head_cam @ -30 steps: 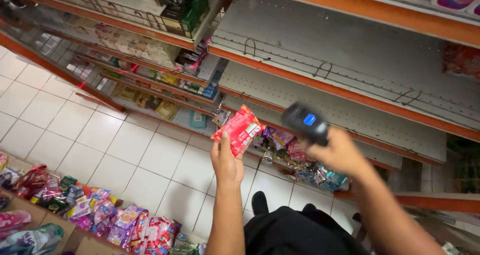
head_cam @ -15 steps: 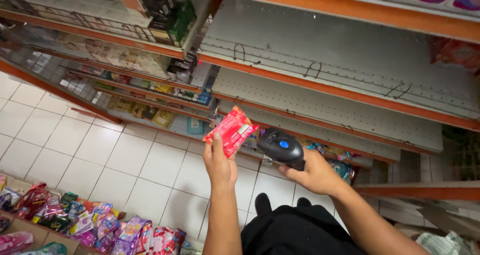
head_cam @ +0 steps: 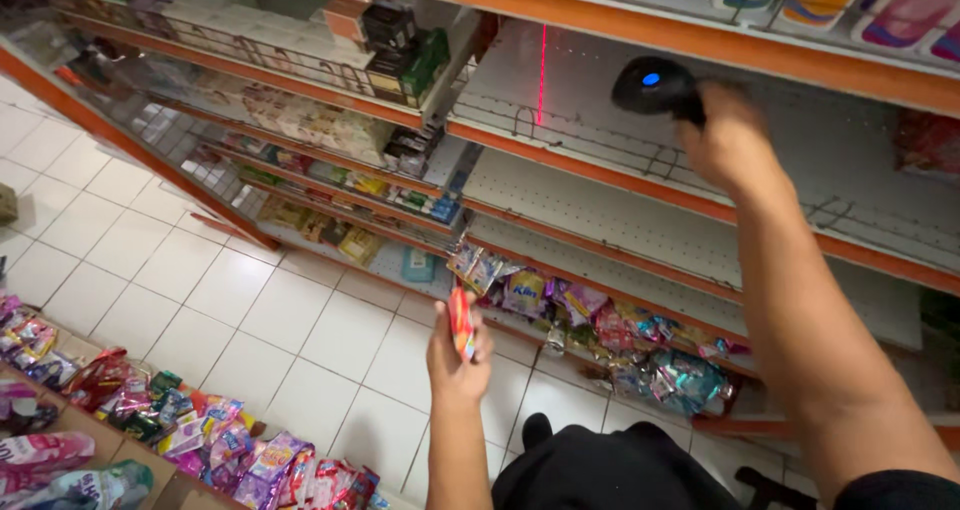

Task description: The person scans snack packets and bottles using a handheld scanner and cleans items with a cloth before placing them in a cardboard box on the floor.

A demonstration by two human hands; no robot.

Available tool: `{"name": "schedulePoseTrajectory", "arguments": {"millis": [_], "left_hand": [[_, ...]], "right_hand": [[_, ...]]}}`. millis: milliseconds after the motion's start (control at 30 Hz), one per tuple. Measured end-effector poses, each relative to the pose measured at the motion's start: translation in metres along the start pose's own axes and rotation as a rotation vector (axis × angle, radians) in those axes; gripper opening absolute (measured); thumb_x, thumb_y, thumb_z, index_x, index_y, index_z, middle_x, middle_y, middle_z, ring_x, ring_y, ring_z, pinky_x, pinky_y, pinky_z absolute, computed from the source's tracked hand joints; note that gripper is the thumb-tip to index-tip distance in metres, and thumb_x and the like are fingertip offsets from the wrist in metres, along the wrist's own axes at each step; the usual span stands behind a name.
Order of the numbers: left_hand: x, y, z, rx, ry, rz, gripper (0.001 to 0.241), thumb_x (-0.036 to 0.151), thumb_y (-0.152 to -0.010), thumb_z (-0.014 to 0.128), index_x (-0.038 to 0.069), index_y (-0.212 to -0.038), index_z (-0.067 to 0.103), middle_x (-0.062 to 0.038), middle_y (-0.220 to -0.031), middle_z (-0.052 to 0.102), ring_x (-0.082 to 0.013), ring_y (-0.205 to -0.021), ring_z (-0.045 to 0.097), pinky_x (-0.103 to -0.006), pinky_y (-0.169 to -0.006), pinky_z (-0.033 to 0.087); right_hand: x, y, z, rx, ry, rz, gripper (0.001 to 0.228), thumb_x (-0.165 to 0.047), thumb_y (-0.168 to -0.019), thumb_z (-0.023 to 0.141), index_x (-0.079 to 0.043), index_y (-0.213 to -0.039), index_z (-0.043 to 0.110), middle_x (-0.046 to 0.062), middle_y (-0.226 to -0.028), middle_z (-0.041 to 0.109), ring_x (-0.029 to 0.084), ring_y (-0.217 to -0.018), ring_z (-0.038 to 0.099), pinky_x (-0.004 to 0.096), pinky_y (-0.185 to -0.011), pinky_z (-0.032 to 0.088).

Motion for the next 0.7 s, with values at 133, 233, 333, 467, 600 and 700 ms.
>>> {"name": "schedulePoseTrajectory", "arguments": {"millis": [133,233,333,467,600,700], "left_hand": [[-0.018,0.025,0.017,-0.111,0.026,-0.145,0.04,0.033,-0.1,0.051,-0.001,-0.117,0.064,-0.003,-0.071,0.053,-0.012,-0.051,0.043,-0.0241,-0.043,0.033],[-0.026,0.036,0.034,-0.164,0.045,-0.211,0.044,0.039,-0.099,0.051,-0.001,-0.111,0.064,-0.002,-0.064,0.045,-0.012,-0.047,0.038,-0.0242,-0.04,0.031],[-0.037,0.044,0.044,-0.237,0.1,-0.308,0.06,0.057,-0.096,0.05,0.0,-0.106,0.063,-0.001,-0.062,0.039,-0.0116,-0.045,0.035,-0.0243,-0.04,0.03],[-0.057,0.048,0.043,-0.292,-0.036,-0.415,0.032,0.036,-0.107,0.049,0.008,-0.115,0.061,0.003,-0.07,0.034,-0.0093,-0.052,0.033,-0.025,-0.046,0.027],[-0.075,0.055,0.067,-0.346,0.105,-0.592,0.073,0.074,-0.101,0.038,0.005,-0.11,0.062,0.002,-0.064,0.034,-0.01,-0.048,0.032,-0.0241,-0.044,0.027],[-0.085,0.062,0.089,-0.385,0.115,-0.629,0.077,0.077,-0.099,0.038,0.005,-0.111,0.062,0.002,-0.064,0.033,-0.0098,-0.048,0.031,-0.0237,-0.044,0.027]], "right_hand": [[0.033,-0.035,0.015,0.131,0.038,-0.13,0.042,-0.02,-0.085,0.078,-0.005,-0.123,0.068,0.024,-0.118,0.068,0.045,-0.107,0.063,0.05,-0.091,0.05],[0.064,-0.048,0.045,0.002,0.151,-0.031,0.039,-0.027,-0.086,0.079,-0.008,-0.12,0.07,0.021,-0.115,0.07,0.043,-0.108,0.065,0.051,-0.091,0.051],[0.089,-0.052,0.069,-0.119,0.191,0.027,0.043,-0.032,-0.084,0.081,-0.011,-0.12,0.071,0.019,-0.113,0.072,0.042,-0.108,0.066,0.051,-0.091,0.051],[0.104,-0.055,0.088,-0.184,0.215,-0.012,0.049,-0.033,-0.08,0.085,-0.009,-0.121,0.071,0.02,-0.112,0.073,0.042,-0.106,0.067,0.05,-0.091,0.052],[0.106,-0.053,0.091,-0.2,0.104,0.028,0.054,-0.032,-0.079,0.086,-0.011,-0.126,0.07,0.019,-0.116,0.072,0.04,-0.108,0.067,0.048,-0.094,0.051],[0.096,-0.047,0.084,-0.235,0.067,0.052,0.052,-0.031,-0.08,0.086,-0.01,-0.125,0.071,0.018,-0.117,0.072,0.039,-0.108,0.067,0.047,-0.095,0.051]]}}
Point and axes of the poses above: each hand's wrist, its own y-axis away from the middle knuckle, its own z-axis out of the palm, x = y × z, the point moved 8 cm from there along -y, towards the middle knuckle
